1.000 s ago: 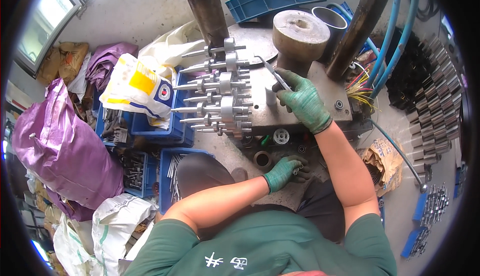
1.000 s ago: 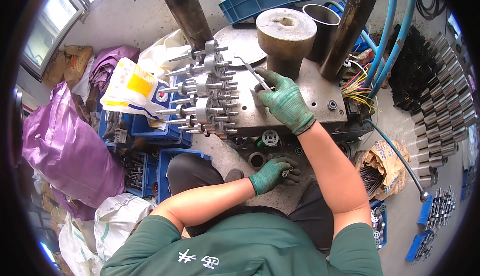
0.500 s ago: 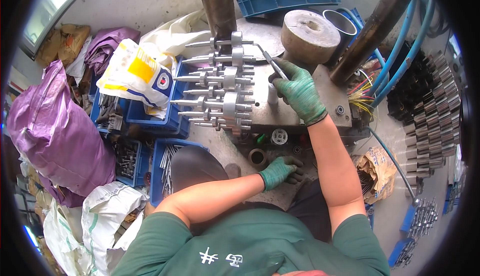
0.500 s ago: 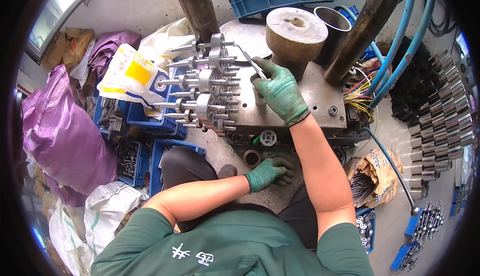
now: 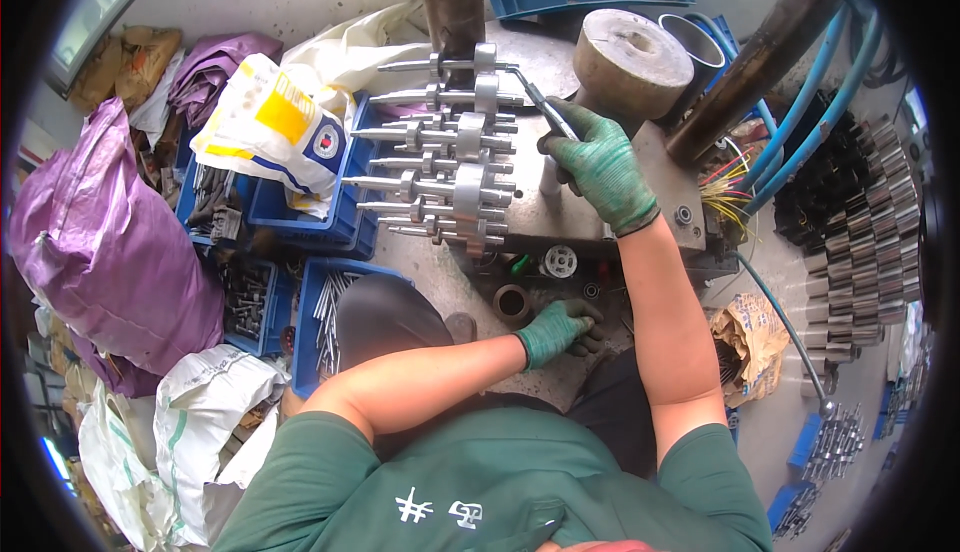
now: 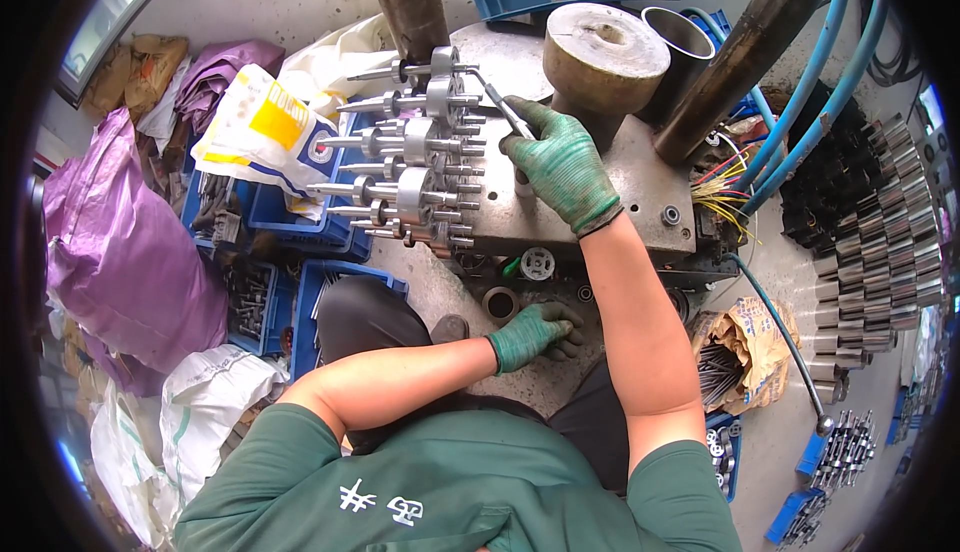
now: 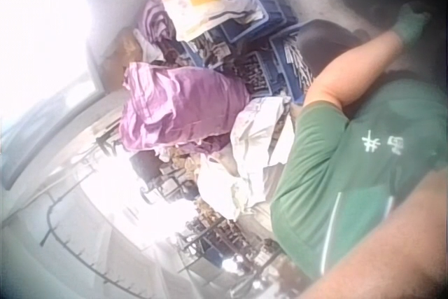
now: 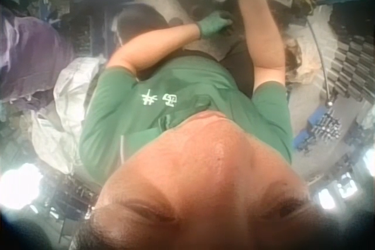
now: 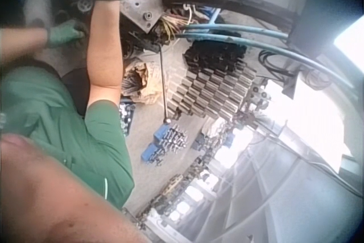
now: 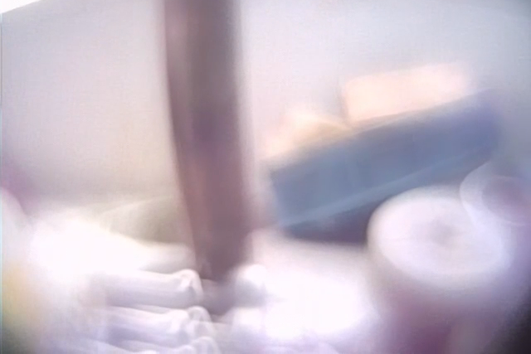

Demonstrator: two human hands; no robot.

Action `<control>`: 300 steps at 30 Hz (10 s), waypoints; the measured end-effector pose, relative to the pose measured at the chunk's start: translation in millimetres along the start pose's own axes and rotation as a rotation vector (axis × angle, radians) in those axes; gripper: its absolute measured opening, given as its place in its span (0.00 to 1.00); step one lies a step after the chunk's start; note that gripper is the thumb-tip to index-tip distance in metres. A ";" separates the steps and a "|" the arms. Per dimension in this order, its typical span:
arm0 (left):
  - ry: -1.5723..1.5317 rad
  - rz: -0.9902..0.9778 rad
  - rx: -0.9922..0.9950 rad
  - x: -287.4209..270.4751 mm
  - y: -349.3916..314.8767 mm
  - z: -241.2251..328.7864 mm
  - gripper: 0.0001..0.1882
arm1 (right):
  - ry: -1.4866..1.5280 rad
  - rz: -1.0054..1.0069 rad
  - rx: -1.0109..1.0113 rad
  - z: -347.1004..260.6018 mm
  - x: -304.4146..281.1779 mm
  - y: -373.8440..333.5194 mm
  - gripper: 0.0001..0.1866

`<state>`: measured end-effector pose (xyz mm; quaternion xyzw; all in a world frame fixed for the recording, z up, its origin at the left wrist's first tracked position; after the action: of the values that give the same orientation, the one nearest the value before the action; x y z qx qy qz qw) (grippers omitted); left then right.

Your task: The person assembles metal components using a handheld tool and a mechanical press, inserting metal rods and rings into the machine and then placing the finished assemblies into a blue bin.

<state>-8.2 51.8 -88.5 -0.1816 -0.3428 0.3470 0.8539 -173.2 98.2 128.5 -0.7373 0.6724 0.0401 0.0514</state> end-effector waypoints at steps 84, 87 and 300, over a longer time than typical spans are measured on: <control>-0.539 0.242 0.432 -29.4 -52.2 115.5 0.07 | -1.053 -0.004 -0.543 14.5 -65.4 -150.2 0.31; -0.540 0.236 0.436 -30.5 -49.8 114.1 0.07 | -1.055 0.008 -0.560 10.4 -63.7 -150.6 0.30; -0.312 -0.101 0.280 0.1 -31.1 73.6 0.15 | -0.309 -0.056 -0.083 54.0 -63.4 -148.1 0.32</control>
<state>-46.0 35.6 -19.9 0.0120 -0.4281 0.3720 0.8235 -31.1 181.1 86.4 -0.7423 0.6335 0.1792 0.1248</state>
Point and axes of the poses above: each hand's wrist, its own y-axis towards the middle knuckle, its own x-axis out of the palm, z = x × y, the point moved 6 cm from there along y, towards the middle knuckle, and after that the axes turned 1 degree about y, right-handed, at the moved point
